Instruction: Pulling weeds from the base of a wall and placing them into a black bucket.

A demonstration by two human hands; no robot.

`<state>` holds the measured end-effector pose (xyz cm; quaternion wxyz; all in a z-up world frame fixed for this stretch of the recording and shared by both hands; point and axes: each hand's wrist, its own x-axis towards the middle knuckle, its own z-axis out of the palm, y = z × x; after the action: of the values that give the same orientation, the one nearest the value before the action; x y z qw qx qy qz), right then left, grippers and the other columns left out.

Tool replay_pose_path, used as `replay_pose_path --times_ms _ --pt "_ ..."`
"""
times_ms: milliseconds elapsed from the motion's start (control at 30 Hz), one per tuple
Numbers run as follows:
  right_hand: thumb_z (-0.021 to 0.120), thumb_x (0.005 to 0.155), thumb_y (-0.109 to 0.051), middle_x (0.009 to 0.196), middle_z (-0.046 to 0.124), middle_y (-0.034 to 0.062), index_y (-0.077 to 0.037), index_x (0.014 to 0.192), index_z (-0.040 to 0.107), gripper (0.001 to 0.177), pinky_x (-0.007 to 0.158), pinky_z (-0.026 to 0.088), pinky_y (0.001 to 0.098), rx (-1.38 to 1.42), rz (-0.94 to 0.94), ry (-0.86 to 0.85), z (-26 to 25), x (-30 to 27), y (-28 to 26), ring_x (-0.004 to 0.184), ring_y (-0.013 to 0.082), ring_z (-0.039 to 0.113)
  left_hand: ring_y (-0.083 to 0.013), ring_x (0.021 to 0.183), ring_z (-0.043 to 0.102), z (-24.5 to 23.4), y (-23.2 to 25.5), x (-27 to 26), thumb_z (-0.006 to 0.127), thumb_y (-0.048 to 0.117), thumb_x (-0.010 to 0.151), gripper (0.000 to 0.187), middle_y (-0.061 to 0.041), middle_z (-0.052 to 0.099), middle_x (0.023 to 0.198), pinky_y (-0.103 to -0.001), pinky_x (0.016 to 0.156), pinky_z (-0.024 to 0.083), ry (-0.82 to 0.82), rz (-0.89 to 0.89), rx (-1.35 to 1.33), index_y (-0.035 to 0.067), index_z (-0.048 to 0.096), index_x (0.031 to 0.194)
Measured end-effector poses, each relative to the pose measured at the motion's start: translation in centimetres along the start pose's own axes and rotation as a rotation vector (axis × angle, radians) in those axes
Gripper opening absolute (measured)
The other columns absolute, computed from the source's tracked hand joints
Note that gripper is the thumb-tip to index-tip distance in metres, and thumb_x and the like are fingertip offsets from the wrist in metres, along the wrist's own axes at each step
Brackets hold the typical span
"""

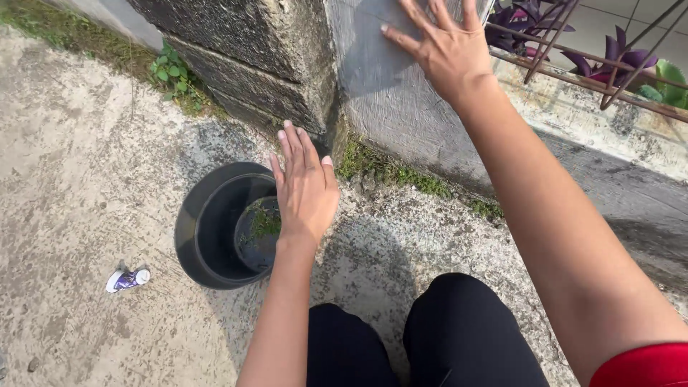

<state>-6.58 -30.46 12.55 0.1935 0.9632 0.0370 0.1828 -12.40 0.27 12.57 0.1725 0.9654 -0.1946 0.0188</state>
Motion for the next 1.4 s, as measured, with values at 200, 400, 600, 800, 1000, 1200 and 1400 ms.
replay_pose_path --times_ms 200,400,600,800,1000,1200,1400 --pt "0.043 0.102 -0.019 0.165 0.026 0.0066 -0.031 0.150 0.047 0.050 0.124 0.019 0.0455 0.354 -0.381 -0.332 13.3 -9.4 -9.1 0.149 0.0271 0.029 -0.0322 0.158 0.006 8.0 -0.3 1.1 0.040 0.028 0.105 0.067 -0.023 0.008 0.170 -0.050 0.126 0.005 -0.006 0.052 -0.013 -0.010 0.023 0.157" --pt "0.031 0.118 -0.012 0.131 0.073 0.0063 -0.011 0.131 0.069 0.040 0.120 0.046 0.0451 0.287 -0.291 -1.034 25.9 -19.9 -12.2 0.118 0.0142 0.073 -0.0298 0.158 0.007 16.9 -1.3 0.6 0.041 0.028 0.102 0.068 -0.020 0.008 0.170 -0.048 0.126 0.005 -0.111 0.034 0.014 -0.009 0.023 0.156" --pt "0.062 0.083 -0.003 0.164 0.023 0.0166 -0.017 0.164 0.021 0.092 0.105 0.049 0.0537 0.315 -0.268 -0.793 27.7 -20.9 -13.2 0.137 0.0398 0.045 -0.0316 0.158 0.007 21.7 -2.0 0.8 0.039 0.028 0.102 0.067 -0.021 0.007 0.170 -0.047 0.126 0.004 -0.116 0.096 0.107 -0.009 0.023 0.156" --pt "0.047 0.089 0.028 0.168 0.011 0.0147 -0.011 0.162 0.018 0.088 0.084 0.064 0.0241 0.184 -0.250 -0.939 30.3 -21.6 -15.8 0.132 0.0336 0.051 -0.0311 0.158 0.009 24.1 -1.3 -0.4 0.040 0.029 0.102 0.068 -0.021 0.008 0.170 -0.048 0.127 0.004 -0.162 0.105 0.064 -0.008 0.024 0.157" --pt "0.049 0.081 0.030 0.155 0.031 0.0218 -0.013 0.158 0.036 0.089 0.093 0.059 0.0336 0.493 0.242 -0.909 25.8 -22.7 -15.3 0.118 0.0375 0.059 -0.0305 0.158 0.007 23.1 -0.6 -1.3 0.039 0.027 0.102 0.068 -0.020 0.005 0.169 -0.047 0.126 0.004 -0.258 0.060 0.051 -0.008 0.020 0.157" --pt "0.055 0.104 -0.006 0.142 0.050 0.0218 -0.010 0.137 0.062 0.034 0.079 0.063 0.0385 0.744 0.503 -0.837 18.0 -27.9 -12.7 0.094 0.0335 0.071 -0.0276 0.158 0.007 17.4 2.8 -3.8 0.038 0.027 0.101 0.070 -0.018 0.004 0.171 -0.047 0.127 0.004 -0.319 -0.001 0.028 -0.006 0.015 0.159" --pt "0.068 0.094 -0.020 0.127 0.065 0.0201 -0.010 0.123 0.072 0.031 0.082 0.062 0.0440 0.854 0.607 -0.801 12.3 -34.8 -8.9 0.088 0.0344 0.074 -0.0270 0.158 0.008 11.3 8.3 -6.1 0.037 0.029 0.103 0.068 -0.017 0.006 0.170 -0.046 0.127 0.005 -0.323 -0.079 -0.045 -0.006 0.017 0.158"
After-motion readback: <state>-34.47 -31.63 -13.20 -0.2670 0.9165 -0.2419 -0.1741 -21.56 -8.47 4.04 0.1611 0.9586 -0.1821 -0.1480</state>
